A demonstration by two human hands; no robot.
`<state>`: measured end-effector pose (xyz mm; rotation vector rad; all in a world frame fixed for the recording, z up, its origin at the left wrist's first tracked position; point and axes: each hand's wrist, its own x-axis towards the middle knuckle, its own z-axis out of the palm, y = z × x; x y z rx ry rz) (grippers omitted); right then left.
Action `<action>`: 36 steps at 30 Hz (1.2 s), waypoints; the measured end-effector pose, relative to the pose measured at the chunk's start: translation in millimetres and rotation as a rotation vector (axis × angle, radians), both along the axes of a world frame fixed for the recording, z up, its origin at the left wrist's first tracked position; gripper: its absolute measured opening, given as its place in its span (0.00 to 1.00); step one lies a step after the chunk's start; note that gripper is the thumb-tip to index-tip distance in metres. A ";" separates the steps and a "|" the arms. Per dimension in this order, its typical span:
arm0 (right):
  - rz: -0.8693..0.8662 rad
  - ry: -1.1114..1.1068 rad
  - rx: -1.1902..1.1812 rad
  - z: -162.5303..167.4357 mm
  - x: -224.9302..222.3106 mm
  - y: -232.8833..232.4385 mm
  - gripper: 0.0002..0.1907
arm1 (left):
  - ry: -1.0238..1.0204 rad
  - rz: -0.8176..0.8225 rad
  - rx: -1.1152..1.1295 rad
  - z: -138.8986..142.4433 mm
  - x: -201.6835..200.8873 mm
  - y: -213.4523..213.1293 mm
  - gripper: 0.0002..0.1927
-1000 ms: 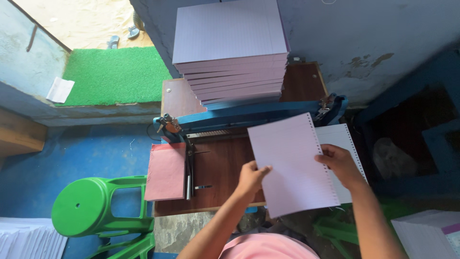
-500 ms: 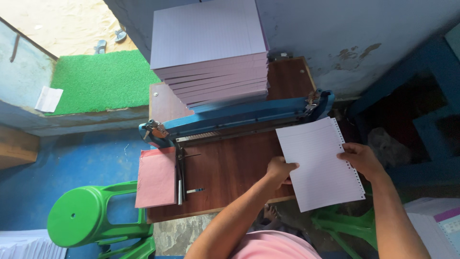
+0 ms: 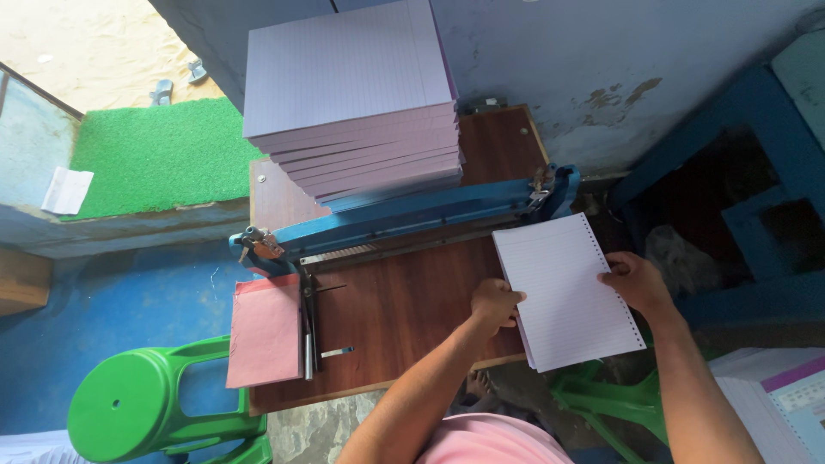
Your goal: The person inserts a stack of lined paper into a printed cover using a manual binding machine. They align the paper and cover, press the machine to bind them, and then place the finished notebook aside. This process is repeated for multiple units.
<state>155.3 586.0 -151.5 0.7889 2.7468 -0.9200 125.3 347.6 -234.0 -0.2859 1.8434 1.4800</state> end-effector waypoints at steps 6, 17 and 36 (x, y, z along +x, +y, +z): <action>0.027 0.000 -0.022 -4.6 -0.6 5.8 0.26 | 0.007 0.070 -0.014 -1.2 -1.0 2.1 0.13; -0.008 -0.050 0.002 -5.8 0.7 3.6 0.23 | 0.001 0.067 -0.031 1.6 1.5 1.6 0.24; 0.016 -0.257 0.026 -6.9 -11.4 -11.8 0.35 | 0.100 -0.074 -0.096 -6.5 5.7 16.0 0.17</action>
